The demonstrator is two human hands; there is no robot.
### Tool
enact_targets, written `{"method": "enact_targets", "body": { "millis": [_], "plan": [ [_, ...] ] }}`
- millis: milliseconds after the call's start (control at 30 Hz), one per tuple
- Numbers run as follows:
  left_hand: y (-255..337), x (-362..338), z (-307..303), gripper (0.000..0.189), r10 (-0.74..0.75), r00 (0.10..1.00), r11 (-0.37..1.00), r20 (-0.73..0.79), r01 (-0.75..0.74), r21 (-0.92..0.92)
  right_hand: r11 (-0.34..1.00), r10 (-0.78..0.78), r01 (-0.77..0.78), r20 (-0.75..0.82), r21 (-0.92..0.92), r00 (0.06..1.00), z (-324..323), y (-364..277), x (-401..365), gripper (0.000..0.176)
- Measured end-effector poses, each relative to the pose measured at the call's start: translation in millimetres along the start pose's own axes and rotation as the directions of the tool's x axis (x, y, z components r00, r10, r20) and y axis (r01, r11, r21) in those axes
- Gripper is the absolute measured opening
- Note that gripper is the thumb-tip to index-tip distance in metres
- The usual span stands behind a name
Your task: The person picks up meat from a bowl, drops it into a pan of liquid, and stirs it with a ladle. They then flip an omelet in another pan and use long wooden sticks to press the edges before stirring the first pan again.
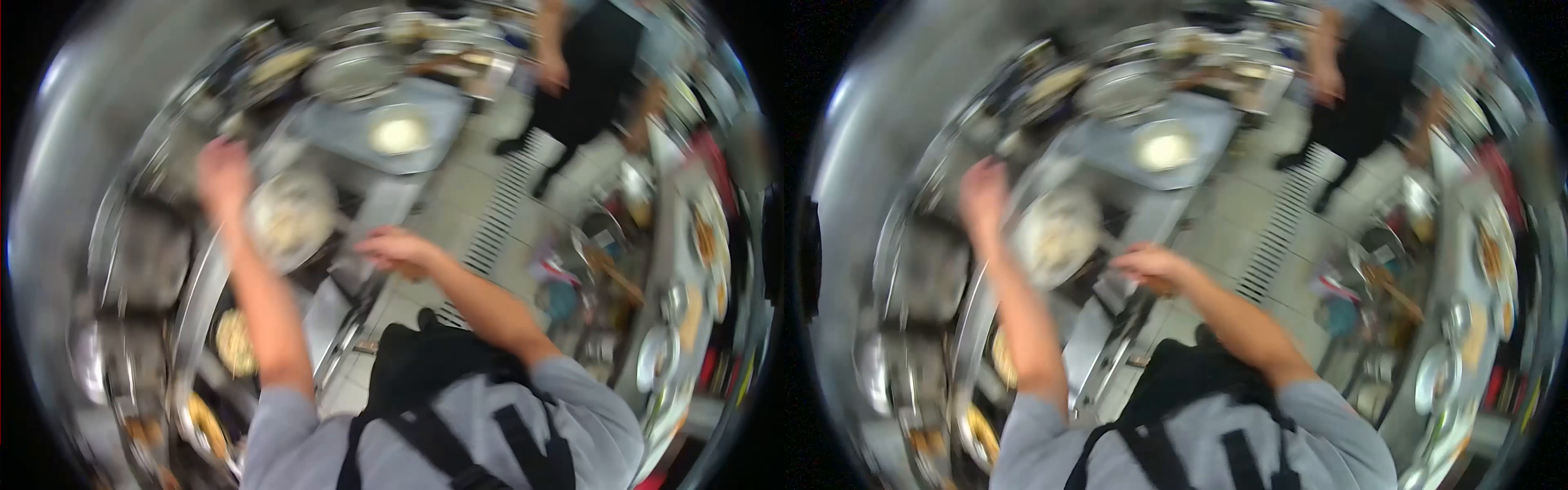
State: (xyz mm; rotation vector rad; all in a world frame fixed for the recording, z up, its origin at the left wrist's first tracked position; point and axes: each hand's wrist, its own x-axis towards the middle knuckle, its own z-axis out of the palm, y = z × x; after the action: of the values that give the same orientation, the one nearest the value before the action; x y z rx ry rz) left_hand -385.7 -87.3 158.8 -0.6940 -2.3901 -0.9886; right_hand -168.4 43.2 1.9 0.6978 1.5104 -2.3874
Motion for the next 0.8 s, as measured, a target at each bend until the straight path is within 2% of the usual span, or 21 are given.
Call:
{"method": "enact_targets", "body": {
  "millis": [33,67,100,133,167,200,233,267,300,333,400,433,467,533,567,633,667,700,733,767,800],
  "plan": [
    [58.5,-22.0,-28.3,0.031,0.113,0.993,0.992,-0.037,-0.115,-0.058,0.997,-0.035,0.026,0.142,0.070,0.989,-12.7,15.0,17.2,0.064],
    [100.2,-41.3,-46.1,0.034,0.066,0.996,0.993,-0.065,-0.072,-0.098,0.989,-0.131,0.138,0.109,-0.059,0.985,-19.3,21.1,29.6,0.058],
    [130.2,-62.4,-52.2,0.030,0.120,0.978,0.991,-0.172,-0.128,-0.032,0.983,-0.184,0.184,0.027,-0.005,0.983,-12.7,1.8,-0.3,0.033],
    [119.2,-71.1,-41.3,0.028,0.203,0.959,0.904,-0.199,-0.262,-0.338,0.977,-0.211,0.210,0.194,0.028,0.958,-28.8,7.7,14.9,0.028],
    [127.4,-91.9,-39.6,0.028,0.298,0.938,0.776,-0.178,-0.347,-0.528,0.960,-0.262,0.267,0.066,-0.079,0.963,-27.7,5.5,-2.4,0.028],
    [147.3,-112.9,-33.6,0.028,0.364,0.925,0.737,-0.113,-0.360,-0.571,0.926,-0.368,0.369,0.030,-0.079,0.929,-44.0,13.0,2.7,0.038],
    [181.8,-136.4,-31.5,0.033,0.417,0.908,0.668,-0.037,-0.334,-0.665,0.753,-0.620,0.505,-0.199,-0.421,0.759,-59.2,26.1,16.6,0.049],
    [200.6,-155.9,-25.6,0.024,0.429,0.903,0.625,-0.023,-0.315,-0.714,0.636,-0.725,0.527,-0.200,-0.564,0.660,-78.9,27.7,-15.2,0.054],
    [207.9,-173.4,-19.5,0.020,0.456,0.889,0.636,0.043,-0.292,-0.715,0.707,-0.666,0.529,-0.189,-0.468,0.722,-101.3,35.1,-48.6,0.051],
    [200.0,-183.3,-6.4,0.030,0.533,0.825,0.645,0.189,-0.252,-0.721,0.773,-0.605,0.522,-0.171,-0.361,0.777,-122.4,46.2,-83.7,0.048],
    [238.0,-227.9,5.1,0.024,0.560,0.764,0.567,0.319,-0.074,-0.820,0.842,-0.537,0.529,-0.275,-0.109,0.798,-163.6,84.6,-170.5,0.044],
    [258.6,-252.2,16.9,0.023,0.597,0.708,0.557,0.377,-0.028,-0.830,0.851,-0.499,0.523,-0.387,-0.049,0.775,-182.5,105.2,-224.1,0.041],
    [277.9,-275.5,27.6,0.022,0.629,0.647,0.558,0.431,0.011,-0.830,0.810,-0.560,0.546,-0.559,-0.214,0.612,-203.7,136.7,-264.6,0.036],
    [330.7,-326.4,47.4,0.022,0.785,0.403,0.486,0.471,0.072,-0.871,0.780,-0.625,0.308,-0.704,-0.545,0.339,-247.0,194.7,-370.6,0.039],
    [353.7,-354.3,62.5,0.021,0.817,0.291,0.488,0.497,0.109,-0.866,0.791,-0.611,0.170,-0.757,-0.587,0.232,-259.0,218.5,-425.3,0.037],
    [410.6,-418.4,83.7,0.023,0.848,0.045,0.514,0.528,0.171,-0.841,0.909,-0.416,0.002,-0.909,-0.416,0.013,-266.1,250.1,-528.7,0.029],
    [441.4,-451.7,96.7,0.023,0.914,-0.075,0.405,0.398,0.182,-0.896,0.907,-0.417,-0.160,-0.887,-0.391,-0.198,-285.8,288.5,-561.3,0.028],
    [478.9,-487.1,89.8,0.024,0.919,-0.133,0.391,0.372,0.185,-0.901,0.937,-0.309,-0.256,-0.906,-0.238,-0.288,-286.5,300.0,-598.8,0.027],
    [507.2,-527.2,103.7,0.027,0.965,-0.142,0.242,0.220,0.170,-0.955,0.949,-0.293,-0.213,-0.904,-0.234,-0.310,-291.5,314.5,-629.7,0.025],
    [537.1,-563.4,110.4,0.030,0.965,-0.205,0.190,0.161,0.129,-0.973,0.973,-0.161,-0.211,-0.932,-0.095,-0.323,-278.1,307.1,-656.5,0.024],
    [562.1,-599.9,117.9,0.031,0.965,-0.237,0.129,0.110,0.065,-0.990,0.975,-0.154,-0.202,-0.933,-0.091,-0.325,-286.2,325.1,-669.9,0.024]
  ]
}}
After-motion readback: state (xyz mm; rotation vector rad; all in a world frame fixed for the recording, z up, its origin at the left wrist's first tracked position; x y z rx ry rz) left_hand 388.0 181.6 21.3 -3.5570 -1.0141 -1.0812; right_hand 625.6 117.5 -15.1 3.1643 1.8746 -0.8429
